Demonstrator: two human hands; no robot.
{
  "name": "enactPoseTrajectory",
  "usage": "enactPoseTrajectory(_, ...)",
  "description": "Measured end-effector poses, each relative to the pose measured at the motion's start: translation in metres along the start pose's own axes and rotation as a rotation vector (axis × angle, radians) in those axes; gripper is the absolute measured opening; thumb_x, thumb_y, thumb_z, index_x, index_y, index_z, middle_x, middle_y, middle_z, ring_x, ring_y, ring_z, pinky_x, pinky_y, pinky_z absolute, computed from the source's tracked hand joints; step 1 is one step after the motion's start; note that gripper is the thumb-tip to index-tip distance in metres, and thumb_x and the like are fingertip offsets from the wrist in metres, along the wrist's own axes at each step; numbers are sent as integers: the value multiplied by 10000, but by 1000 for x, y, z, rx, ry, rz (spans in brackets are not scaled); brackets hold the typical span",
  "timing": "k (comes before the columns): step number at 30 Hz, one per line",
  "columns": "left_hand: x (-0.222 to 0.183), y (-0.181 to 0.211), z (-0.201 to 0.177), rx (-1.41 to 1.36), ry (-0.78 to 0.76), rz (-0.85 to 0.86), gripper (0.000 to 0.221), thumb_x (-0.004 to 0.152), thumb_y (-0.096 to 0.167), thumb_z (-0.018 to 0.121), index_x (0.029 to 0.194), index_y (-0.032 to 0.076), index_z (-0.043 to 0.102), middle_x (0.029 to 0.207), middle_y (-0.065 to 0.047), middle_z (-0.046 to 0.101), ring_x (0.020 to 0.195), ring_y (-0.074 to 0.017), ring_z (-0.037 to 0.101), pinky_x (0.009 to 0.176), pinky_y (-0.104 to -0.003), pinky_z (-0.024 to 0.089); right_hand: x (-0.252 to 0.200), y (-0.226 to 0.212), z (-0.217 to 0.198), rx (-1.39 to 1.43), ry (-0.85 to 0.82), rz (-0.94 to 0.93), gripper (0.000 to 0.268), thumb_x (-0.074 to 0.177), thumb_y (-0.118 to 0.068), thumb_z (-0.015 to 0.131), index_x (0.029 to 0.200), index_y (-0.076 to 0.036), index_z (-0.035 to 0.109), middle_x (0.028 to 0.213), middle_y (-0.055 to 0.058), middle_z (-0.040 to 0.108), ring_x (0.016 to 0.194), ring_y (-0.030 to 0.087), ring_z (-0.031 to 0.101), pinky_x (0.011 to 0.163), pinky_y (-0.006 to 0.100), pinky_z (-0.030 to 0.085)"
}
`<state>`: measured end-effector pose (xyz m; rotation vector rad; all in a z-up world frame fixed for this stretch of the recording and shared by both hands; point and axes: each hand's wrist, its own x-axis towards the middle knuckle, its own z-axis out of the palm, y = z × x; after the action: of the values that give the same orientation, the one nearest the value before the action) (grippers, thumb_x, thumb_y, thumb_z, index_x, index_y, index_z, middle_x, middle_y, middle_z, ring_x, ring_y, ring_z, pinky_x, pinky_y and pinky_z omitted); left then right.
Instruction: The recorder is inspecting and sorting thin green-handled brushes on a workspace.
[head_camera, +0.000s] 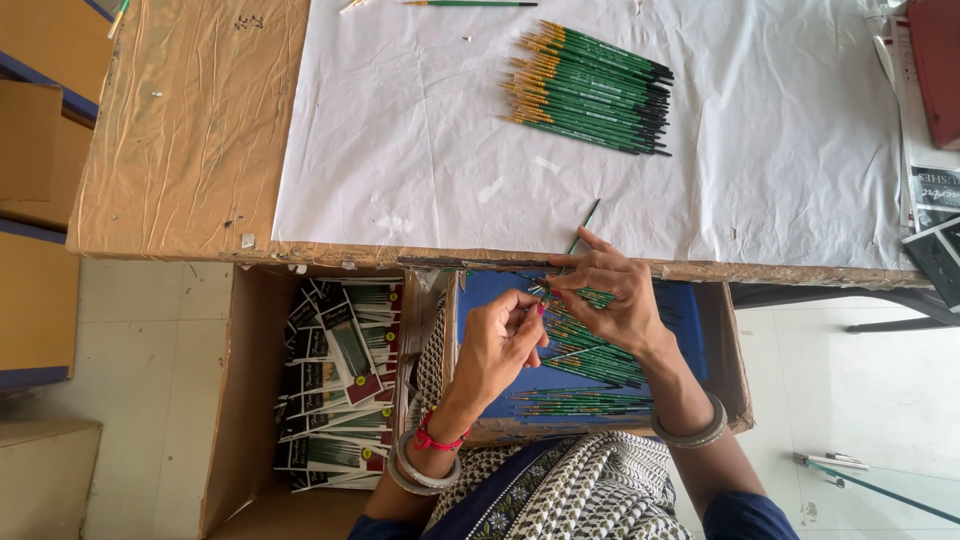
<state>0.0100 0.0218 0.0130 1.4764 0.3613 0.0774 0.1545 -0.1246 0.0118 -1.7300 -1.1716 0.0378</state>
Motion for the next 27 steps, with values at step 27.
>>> enactPoseTrajectory(27,0,-4,3,8,20,29,198,1018,134,604,1043,-54,663,703,-58,690,520,-75,636,444,-213,477,2,-2,-1,-2,18,6,176,775,29,804,918,-71,783,906,70,771,1064,242,767,1229,550,406)
